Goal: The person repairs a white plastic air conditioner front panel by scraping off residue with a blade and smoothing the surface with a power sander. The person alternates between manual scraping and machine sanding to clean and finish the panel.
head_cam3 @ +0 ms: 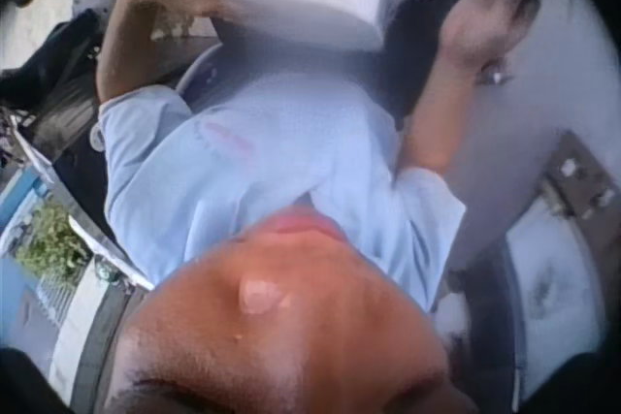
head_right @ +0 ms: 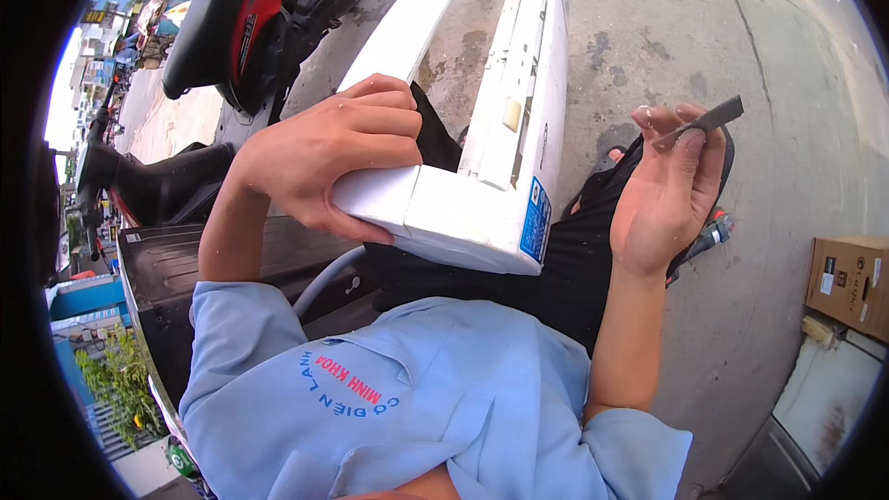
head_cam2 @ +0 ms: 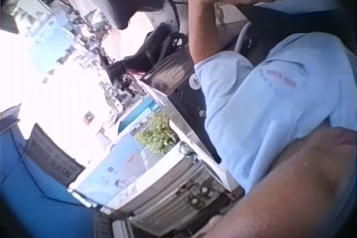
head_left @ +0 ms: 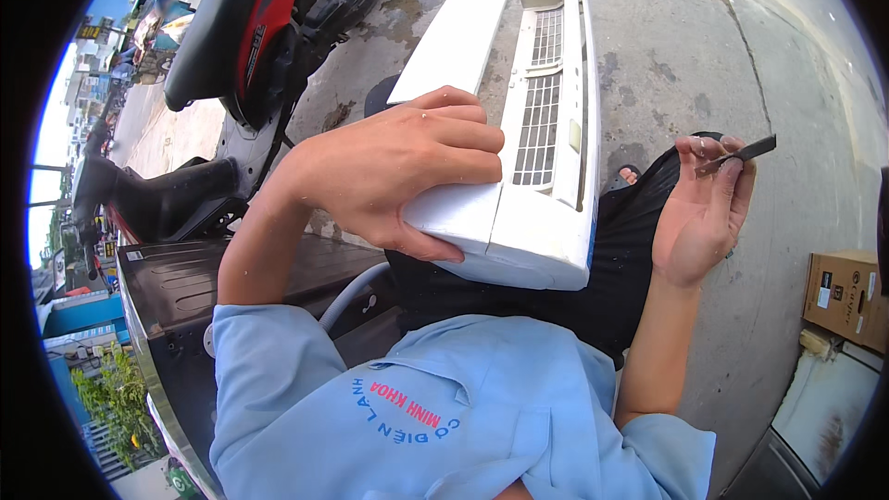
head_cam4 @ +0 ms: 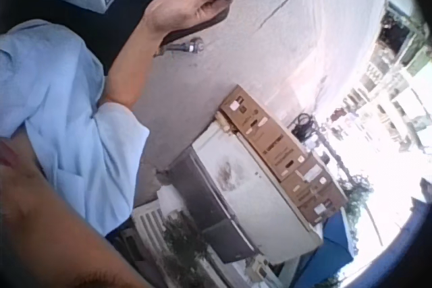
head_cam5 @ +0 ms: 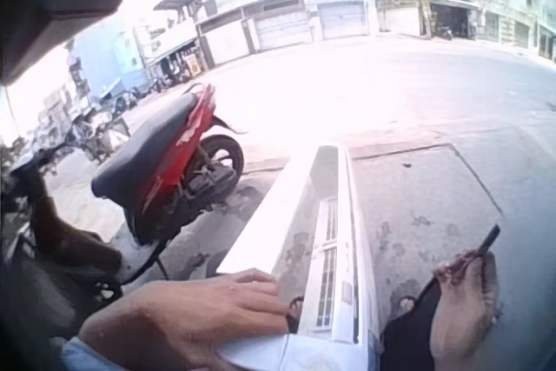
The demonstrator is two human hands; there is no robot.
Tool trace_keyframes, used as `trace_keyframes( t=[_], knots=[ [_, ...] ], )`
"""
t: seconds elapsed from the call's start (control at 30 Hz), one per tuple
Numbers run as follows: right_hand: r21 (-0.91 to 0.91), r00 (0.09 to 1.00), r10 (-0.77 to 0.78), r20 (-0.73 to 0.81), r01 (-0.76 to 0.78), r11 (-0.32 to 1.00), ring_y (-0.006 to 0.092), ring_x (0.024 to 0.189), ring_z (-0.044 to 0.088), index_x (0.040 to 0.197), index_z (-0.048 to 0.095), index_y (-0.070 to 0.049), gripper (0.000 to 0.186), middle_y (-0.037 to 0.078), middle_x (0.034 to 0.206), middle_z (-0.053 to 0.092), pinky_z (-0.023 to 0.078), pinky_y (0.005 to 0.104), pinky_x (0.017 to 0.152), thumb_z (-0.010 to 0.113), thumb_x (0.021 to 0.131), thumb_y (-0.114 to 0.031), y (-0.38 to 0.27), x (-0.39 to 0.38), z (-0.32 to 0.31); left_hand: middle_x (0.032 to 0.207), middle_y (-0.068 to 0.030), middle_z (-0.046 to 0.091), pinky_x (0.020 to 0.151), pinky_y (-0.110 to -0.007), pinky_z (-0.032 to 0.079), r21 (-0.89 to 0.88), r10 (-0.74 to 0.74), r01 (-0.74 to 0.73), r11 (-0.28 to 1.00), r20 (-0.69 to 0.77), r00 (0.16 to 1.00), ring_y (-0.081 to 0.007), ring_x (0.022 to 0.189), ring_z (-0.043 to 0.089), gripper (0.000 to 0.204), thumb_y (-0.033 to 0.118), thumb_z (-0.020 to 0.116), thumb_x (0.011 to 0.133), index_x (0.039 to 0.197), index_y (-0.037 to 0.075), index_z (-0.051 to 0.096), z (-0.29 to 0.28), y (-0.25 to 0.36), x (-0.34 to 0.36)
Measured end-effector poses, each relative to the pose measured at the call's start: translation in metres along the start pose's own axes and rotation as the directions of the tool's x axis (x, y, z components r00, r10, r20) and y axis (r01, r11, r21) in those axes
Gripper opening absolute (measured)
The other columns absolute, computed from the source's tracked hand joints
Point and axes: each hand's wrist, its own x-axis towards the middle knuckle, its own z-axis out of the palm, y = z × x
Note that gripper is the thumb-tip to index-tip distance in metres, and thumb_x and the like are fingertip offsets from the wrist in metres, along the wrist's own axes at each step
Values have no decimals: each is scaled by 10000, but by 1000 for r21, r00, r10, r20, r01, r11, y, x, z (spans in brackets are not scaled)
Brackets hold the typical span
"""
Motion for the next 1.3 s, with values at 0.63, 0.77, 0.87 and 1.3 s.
trace_keyframes(
  t=[0.63, 0.77, 0.87, 1.3],
  knots=[
    [-300, 927, 118, 357, -5, 954, 166, 927, 674, 1269, 464, -44, 226, 109, 908, 711, 405, 486, 1125, 428, 1122, -212, -8, -53, 56, 1330, -131, 580, 1148, -536, 393, -102, -231, 251, 963, 180, 956, -362, 1304, 539, 670, 211, 908, 604, 1206, 47, 663, -22, 4, 4],
    [-268, 930, 130, 345, -35, 963, 169, 890, 692, 1270, 456, -20, 209, 138, 918, 723, 483, 342, 938, 447, 1112, -157, 22, -39, 54, 1361, -158, 586, 1065, -473, 456, -132, -344, 334, 933, -58, 937, -386, 1275, 554, 862, 562, 927, 570, 1218, 54, 675, 9, 1, -10],
    [-313, 900, 214, 380, -92, 945, 171, 869, 706, 1229, 482, -12, 203, 149, 905, 733, 516, 294, 870, 471, 1101, -169, 15, -27, 57, 1317, -211, 617, 1034, -512, 498, -171, -376, 344, 923, -222, 899, -425, 1221, 615, 996, 742, 841, 530, 1195, 13, 705, 19, 3, -25],
    [-498, 569, 327, 754, 172, 850, 183, 872, 584, 1005, 687, -31, 104, 100, 947, 626, 448, 297, 760, 690, 912, -78, 6, 58, 83, 784, -125, 671, 581, -335, 415, 35, -293, 334, 942, -399, 869, -186, 639, 574, 491, 435, 541, 1061, 969, -25, 684, -43, -11, -28]
  ],
)
